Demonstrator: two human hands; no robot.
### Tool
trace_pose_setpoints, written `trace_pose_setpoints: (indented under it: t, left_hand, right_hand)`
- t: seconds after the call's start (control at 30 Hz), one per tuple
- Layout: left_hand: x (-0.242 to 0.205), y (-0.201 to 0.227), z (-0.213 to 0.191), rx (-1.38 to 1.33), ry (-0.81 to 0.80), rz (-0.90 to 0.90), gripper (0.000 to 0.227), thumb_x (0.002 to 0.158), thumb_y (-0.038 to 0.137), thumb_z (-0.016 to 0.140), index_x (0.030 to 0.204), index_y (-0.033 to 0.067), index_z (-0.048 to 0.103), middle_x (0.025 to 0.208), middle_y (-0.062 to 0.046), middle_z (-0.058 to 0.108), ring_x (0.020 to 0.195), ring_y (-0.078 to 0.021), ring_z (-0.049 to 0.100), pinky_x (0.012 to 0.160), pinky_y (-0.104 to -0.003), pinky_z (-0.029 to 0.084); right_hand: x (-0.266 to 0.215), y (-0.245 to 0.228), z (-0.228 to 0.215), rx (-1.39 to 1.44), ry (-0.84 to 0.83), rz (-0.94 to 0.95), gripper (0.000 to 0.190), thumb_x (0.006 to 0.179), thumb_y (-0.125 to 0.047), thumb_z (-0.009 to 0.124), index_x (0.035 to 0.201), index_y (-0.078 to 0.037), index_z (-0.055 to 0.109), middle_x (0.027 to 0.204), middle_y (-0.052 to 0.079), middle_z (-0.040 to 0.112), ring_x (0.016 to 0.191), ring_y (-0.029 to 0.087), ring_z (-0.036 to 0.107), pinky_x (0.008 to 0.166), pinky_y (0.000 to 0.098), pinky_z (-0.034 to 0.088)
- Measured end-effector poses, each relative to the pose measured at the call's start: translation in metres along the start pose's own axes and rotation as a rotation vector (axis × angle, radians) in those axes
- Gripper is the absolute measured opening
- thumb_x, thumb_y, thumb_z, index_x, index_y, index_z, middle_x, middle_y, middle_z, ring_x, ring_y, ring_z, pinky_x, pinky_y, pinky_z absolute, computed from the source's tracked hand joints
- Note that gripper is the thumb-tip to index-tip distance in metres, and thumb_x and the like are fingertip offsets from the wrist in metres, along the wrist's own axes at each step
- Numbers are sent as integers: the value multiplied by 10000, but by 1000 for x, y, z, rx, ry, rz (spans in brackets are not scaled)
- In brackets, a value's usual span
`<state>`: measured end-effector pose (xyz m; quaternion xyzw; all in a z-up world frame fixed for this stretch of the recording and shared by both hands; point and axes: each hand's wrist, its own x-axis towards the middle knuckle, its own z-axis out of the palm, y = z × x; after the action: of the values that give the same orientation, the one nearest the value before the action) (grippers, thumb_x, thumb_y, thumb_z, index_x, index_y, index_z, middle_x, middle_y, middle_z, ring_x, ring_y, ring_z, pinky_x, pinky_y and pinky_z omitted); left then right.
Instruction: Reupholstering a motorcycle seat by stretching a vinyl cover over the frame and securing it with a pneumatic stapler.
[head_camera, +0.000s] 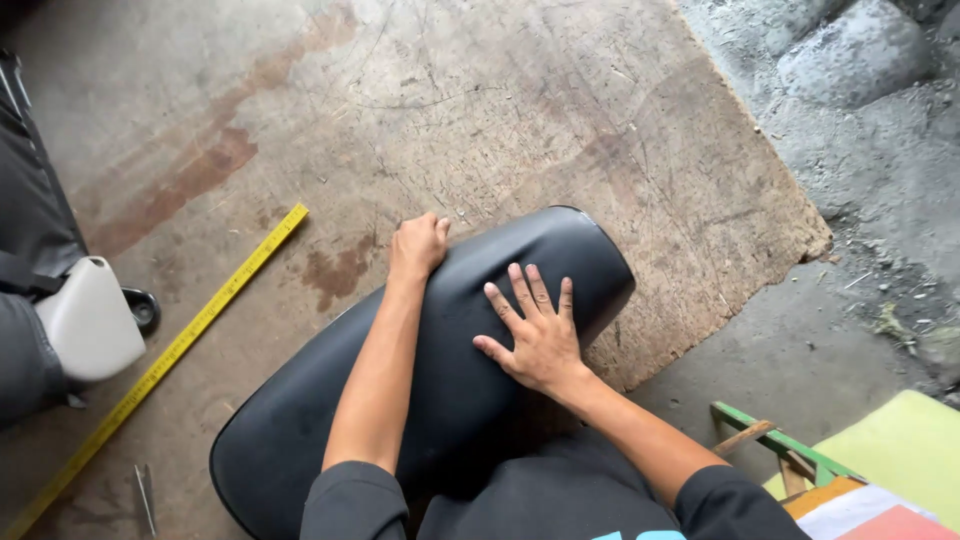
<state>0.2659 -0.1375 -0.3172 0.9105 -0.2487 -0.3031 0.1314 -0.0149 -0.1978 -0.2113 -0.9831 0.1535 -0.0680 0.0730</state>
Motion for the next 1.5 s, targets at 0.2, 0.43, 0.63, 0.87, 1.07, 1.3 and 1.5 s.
trace_pose_setpoints:
  t: [0.2,0.43,0.63,0.87,1.07,1.3,1.5]
  left_hand:
    - [-32,14,-9,-241,165,199,405,1026,494,518,934,142,695,935,-155,744,959,-429,728,826,-591,580]
    - [-73,34,-8,-230,759,393,249,1030,300,580,882,134,692,781,-111,676,779,-362,711,670,-486,580]
    - [-215,86,20,142,753,262,501,1052,305,482,1446,25,614,1523,-243,565,1446,-407,497,1172,-583,342]
    - [-164,92,-7,37,442,92,586,1040,434,456,1506,95,564,1494,-216,594,1412,-441,501,1151,-659,317]
    - [-114,93,-10,68,102,54,688,1051,513,297,1504,28,481,1515,-241,542,1397,-492,476,1082,-702,334]
    - [-68,74,-62,-34,-343,-28,692,985,529,207,1350,110,620,1427,-148,638,1279,-439,611,1047,-622,431]
    - [-57,76,-77,38,-520,-16,694,987,499,187,1368,170,664,1427,-109,663,1325,-399,614,1116,-583,428]
  right_hand:
    - [30,8,-11,-45,-100,-40,773,985,-778,418,1605,-319,468,1705,115,370,1601,333,262,1237,707,35]
    - [92,26,-8,-73,-27,-180,495,1089,-513,431,1491,-290,616,1519,67,609,1493,301,468,1201,713,193]
    - [142,63,21,-57,-155,-380,410,1100,-474,394,1318,-313,701,1341,-17,727,1336,221,626,1157,585,381]
    - [190,73,12,4,-575,-516,487,1110,-431,327,1400,-194,638,1414,96,688,1338,321,629,1100,563,448]
    - [220,90,41,-37,-987,-379,595,1115,-493,194,1526,-208,515,1557,105,569,1452,352,519,1197,556,356]
    - [247,81,44,57,-1323,-177,717,1050,-601,162,1517,-215,544,1554,155,550,1465,399,488,1222,565,347]
    - [237,82,45,164,-1435,-33,927,1003,-758,81,1469,-146,598,1510,195,579,1486,410,458,1239,567,304]
